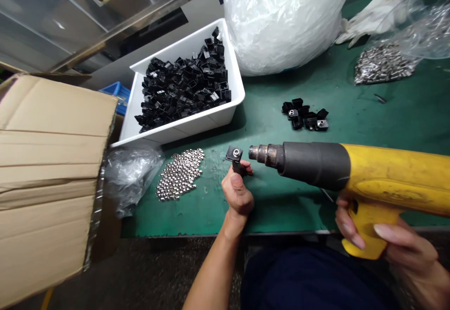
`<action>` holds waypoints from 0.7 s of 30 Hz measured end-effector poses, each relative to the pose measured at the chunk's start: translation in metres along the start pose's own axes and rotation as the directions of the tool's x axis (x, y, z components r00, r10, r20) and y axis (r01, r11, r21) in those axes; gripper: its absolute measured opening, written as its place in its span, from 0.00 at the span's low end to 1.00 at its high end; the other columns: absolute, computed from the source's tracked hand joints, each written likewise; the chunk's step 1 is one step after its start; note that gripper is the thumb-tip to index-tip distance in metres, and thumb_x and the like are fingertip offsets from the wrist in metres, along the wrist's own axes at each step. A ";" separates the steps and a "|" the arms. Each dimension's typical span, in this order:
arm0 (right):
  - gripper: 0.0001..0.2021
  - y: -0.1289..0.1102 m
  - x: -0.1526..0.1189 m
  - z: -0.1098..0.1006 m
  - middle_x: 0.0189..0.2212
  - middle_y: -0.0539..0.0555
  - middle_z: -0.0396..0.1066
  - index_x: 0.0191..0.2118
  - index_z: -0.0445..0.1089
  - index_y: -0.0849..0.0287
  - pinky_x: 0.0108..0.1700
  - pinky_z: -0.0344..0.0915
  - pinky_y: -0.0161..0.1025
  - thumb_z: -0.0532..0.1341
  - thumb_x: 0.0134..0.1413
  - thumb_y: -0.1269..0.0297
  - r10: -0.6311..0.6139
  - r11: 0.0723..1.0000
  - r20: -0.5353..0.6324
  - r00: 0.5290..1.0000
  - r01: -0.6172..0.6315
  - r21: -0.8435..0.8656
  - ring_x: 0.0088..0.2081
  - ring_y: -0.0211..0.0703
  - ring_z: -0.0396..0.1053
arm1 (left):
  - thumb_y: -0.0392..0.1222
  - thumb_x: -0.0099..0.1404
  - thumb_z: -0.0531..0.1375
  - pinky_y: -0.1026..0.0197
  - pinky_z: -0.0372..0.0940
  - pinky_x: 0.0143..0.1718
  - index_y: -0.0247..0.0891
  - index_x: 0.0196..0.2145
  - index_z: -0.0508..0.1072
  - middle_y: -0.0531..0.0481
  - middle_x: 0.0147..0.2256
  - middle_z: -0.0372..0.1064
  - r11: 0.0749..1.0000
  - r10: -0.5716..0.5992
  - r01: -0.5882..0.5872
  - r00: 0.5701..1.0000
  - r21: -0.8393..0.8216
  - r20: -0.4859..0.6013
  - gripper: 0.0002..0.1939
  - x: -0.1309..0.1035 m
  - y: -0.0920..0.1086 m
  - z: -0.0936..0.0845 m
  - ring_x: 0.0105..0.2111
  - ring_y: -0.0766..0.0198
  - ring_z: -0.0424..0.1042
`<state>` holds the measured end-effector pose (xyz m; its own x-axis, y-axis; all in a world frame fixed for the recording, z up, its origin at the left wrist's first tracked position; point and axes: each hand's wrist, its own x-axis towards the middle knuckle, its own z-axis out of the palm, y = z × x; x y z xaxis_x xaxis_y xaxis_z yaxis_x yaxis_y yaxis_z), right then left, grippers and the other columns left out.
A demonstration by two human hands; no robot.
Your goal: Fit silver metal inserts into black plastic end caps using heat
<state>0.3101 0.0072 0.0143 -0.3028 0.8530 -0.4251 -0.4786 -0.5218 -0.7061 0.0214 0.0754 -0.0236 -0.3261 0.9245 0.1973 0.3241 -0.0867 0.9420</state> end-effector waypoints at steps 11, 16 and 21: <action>0.21 0.003 0.004 -0.017 0.35 0.56 0.71 0.54 0.69 0.52 0.31 0.64 0.42 0.60 0.58 0.49 0.003 1.000 0.172 0.985 0.001 -0.025 0.27 0.43 0.66 | 0.63 0.75 0.42 0.54 0.71 0.41 0.37 0.47 0.75 0.44 0.35 0.73 1.000 0.010 -0.010 1.000 -0.026 0.000 0.32 -0.001 -0.004 -0.001 0.35 0.57 0.75; 0.21 0.001 0.001 -0.011 0.34 0.56 0.71 0.53 0.69 0.52 0.31 0.64 0.41 0.61 0.58 0.49 0.001 1.000 0.102 0.995 0.000 -0.017 0.26 0.42 0.65 | 0.63 0.75 0.41 0.54 0.71 0.42 0.37 0.47 0.75 0.44 0.35 0.74 0.999 0.007 -0.007 1.000 -0.032 0.008 0.32 -0.001 -0.005 -0.001 0.35 0.58 0.75; 0.22 0.000 0.002 -0.016 0.35 0.56 0.72 0.54 0.69 0.53 0.32 0.63 0.43 0.61 0.57 0.49 0.023 1.000 0.150 0.988 -0.020 -0.017 0.27 0.44 0.66 | 0.63 0.75 0.42 0.54 0.71 0.41 0.36 0.46 0.75 0.44 0.34 0.74 0.999 0.002 -0.002 1.000 -0.041 -0.005 0.32 -0.001 -0.004 0.000 0.35 0.58 0.75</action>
<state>0.3224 0.0091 0.0039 -0.4339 0.8298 -0.3510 -0.4580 -0.5386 -0.7072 0.0204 0.0751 -0.0279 -0.3299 0.9225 0.2004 0.2884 -0.1036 0.9519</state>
